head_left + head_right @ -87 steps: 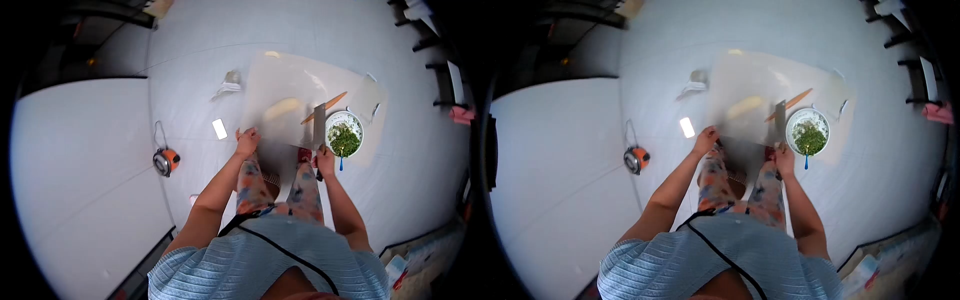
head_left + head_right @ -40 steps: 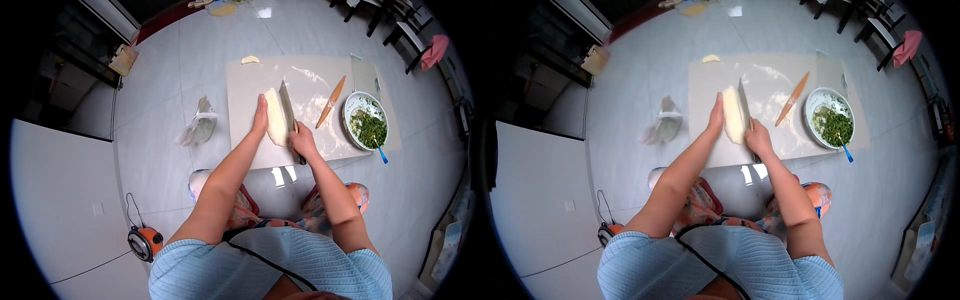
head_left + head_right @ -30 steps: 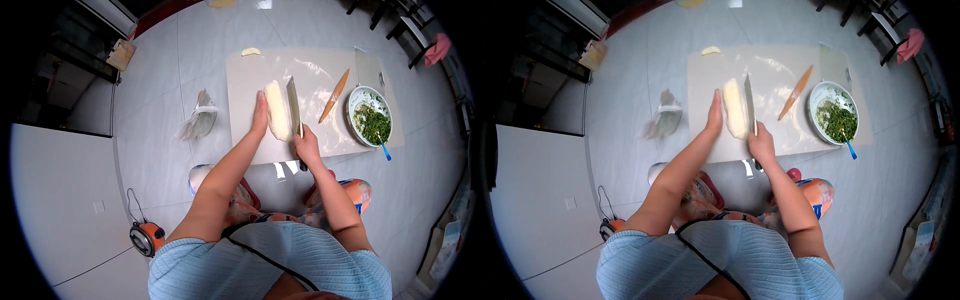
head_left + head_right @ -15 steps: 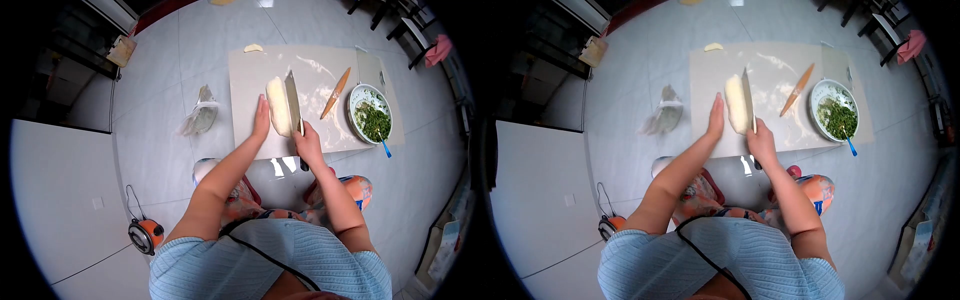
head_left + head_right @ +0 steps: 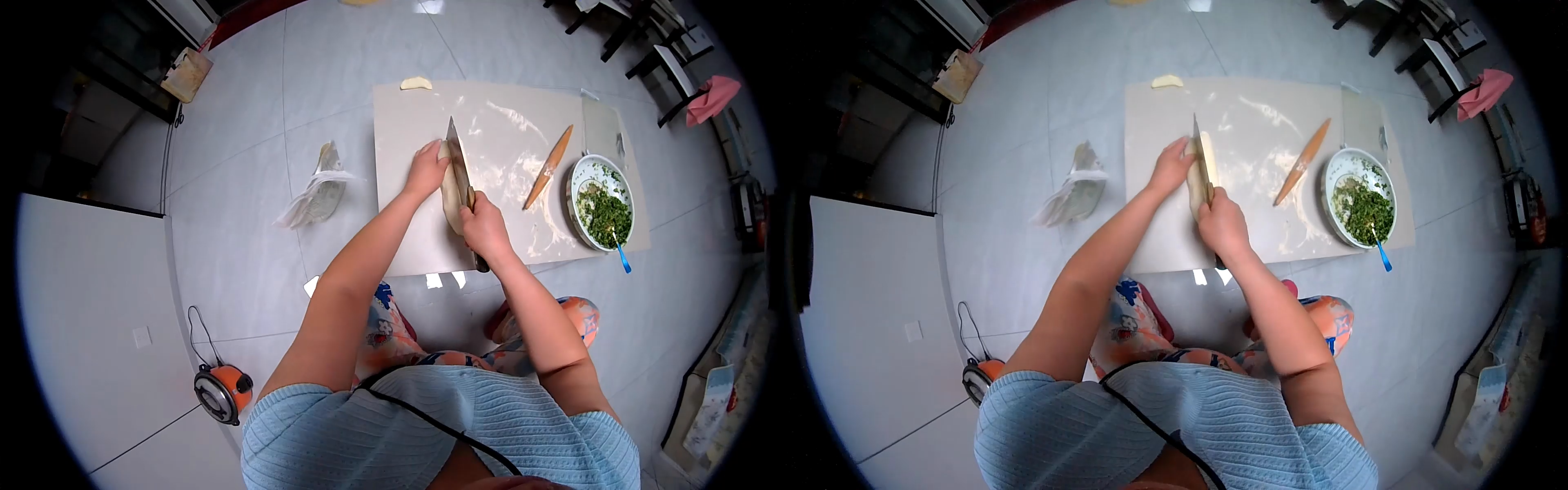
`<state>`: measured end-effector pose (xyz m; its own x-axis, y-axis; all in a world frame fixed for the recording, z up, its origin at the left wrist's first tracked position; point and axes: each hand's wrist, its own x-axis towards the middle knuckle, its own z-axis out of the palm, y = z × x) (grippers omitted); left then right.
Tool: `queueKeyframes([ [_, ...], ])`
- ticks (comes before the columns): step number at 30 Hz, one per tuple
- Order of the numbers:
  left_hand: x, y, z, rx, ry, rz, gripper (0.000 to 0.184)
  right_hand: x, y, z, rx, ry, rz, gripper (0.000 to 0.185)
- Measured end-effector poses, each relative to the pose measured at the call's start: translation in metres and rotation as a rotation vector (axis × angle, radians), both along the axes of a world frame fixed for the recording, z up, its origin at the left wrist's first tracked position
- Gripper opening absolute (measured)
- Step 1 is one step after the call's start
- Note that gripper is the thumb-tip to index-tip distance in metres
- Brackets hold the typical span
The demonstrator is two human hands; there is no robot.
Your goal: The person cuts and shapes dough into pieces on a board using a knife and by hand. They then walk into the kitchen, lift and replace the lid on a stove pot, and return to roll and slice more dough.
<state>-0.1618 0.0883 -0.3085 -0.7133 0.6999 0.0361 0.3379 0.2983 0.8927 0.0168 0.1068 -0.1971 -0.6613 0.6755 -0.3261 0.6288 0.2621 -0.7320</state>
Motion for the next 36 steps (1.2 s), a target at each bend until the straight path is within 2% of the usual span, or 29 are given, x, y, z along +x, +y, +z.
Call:
queueKeyframes([
  [2, -0.006, 0.007, -0.006, -0.019, 0.196, -0.055, 0.049, -0.003, -0.001, 0.004, 0.058, -0.056, 0.029, 0.027],
  [5, -0.005, 0.012, -0.007, -0.038, 0.259, -0.021, 0.047, -0.006, 0.0, 0.009, 0.109, -0.071, 0.049, 0.024],
  [15, -0.001, 0.013, -0.003, -0.042, 0.277, 0.009, 0.044, -0.011, 0.003, 0.008, 0.108, -0.085, 0.037, 0.025],
  [17, -0.003, 0.015, -0.005, -0.05, 0.284, 0.016, 0.045, -0.014, 0.006, 0.008, 0.2, -0.15, 0.061, 0.025],
  [21, -0.007, 0.018, -0.01, -0.04, 0.317, 0.027, 0.044, -0.021, 0.018, -0.002, 0.044, -0.145, 0.005, 0.027],
  [25, -0.007, 0.018, -0.007, -0.065, 0.311, 0.025, 0.044, -0.024, 0.021, -0.012, 0.001, -0.152, -0.009, 0.028],
  [30, -0.009, 0.021, -0.005, -0.092, 0.272, 0.046, 0.045, -0.028, 0.008, -0.015, 0.123, -0.2, -0.006, 0.029],
  [36, -0.012, 0.018, 0.002, -0.14, 0.169, 0.017, 0.048, -0.025, 0.012, -0.03, 0.128, -0.155, 0.0, 0.028],
])
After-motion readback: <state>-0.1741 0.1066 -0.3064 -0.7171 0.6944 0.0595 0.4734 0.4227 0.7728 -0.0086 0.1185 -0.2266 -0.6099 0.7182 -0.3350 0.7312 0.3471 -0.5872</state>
